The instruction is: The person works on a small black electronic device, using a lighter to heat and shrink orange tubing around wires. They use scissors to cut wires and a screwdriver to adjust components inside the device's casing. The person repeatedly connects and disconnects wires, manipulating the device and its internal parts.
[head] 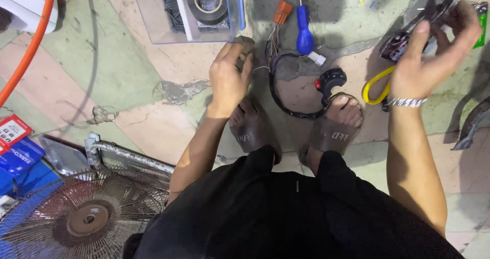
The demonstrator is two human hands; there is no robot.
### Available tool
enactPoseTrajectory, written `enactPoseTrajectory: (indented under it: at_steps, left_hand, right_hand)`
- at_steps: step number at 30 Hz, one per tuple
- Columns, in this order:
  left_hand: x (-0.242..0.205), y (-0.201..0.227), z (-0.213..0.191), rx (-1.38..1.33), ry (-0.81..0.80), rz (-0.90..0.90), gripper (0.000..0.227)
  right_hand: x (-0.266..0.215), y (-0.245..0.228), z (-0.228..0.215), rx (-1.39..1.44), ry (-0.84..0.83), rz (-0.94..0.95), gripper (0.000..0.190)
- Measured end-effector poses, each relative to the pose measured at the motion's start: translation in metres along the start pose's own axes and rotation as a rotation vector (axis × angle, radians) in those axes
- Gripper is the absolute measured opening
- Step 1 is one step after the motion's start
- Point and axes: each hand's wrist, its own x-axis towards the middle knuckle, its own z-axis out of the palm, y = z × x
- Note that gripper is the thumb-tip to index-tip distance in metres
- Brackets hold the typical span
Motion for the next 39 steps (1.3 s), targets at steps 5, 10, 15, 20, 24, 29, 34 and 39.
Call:
enactPoseTrajectory:
  at_steps: [5, 10, 15, 20, 24, 29, 34, 39]
  left_hand:
    - [-0.007, -0.008, 0.004, 0.031, -0.002, -0.004, 0.022]
    - [-0.005, -0.010, 0.009, -0.055, -0.016, -0.023, 0.005]
    - [-0.019, -0.030, 0.028, -0.216, -0.066, -0.102, 0.007]
    - [-0.026, -0.031, 0.026, -0.294, -0.068, -0.076, 0.010]
    - [-0.031, -0.041, 0.029, -0.320, -0.088, -0.110, 0.012]
    - [-0.015, -0.032, 0.022, -0.377, 0.005, -0.132, 0.030]
    - [0.006, -0.050, 0.035, -0.495, -0.170, -0.175, 0.021]
    - [0.021, -0.061, 0.051, -0.647, -0.283, -0.204, 0.020]
  right_hand:
    - [-0.025, -0.057, 0.029, 0.043, -0.227, 0.067, 0.039]
    - [-0.051, -0.085, 0.084, 0.153, -0.591, 0.375, 0.024]
    - [-0.068, -0.072, 0.122, 0.225, -0.542, 0.380, 0.024]
    - [-0.082, -0.050, 0.135, 0.218, -0.419, 0.358, 0.011]
    - [-0.072, -0.065, 0.121, 0.283, -0.429, 0.333, 0.006]
    - [-0.065, -0.069, 0.105, 0.520, -0.545, 0.612, 0.009]
    - [-0.065, -0.066, 0.104, 0.591, -0.557, 0.689, 0.010]
    - [-0.063, -0.065, 0.103, 0.608, -0.554, 0.695, 0.011]
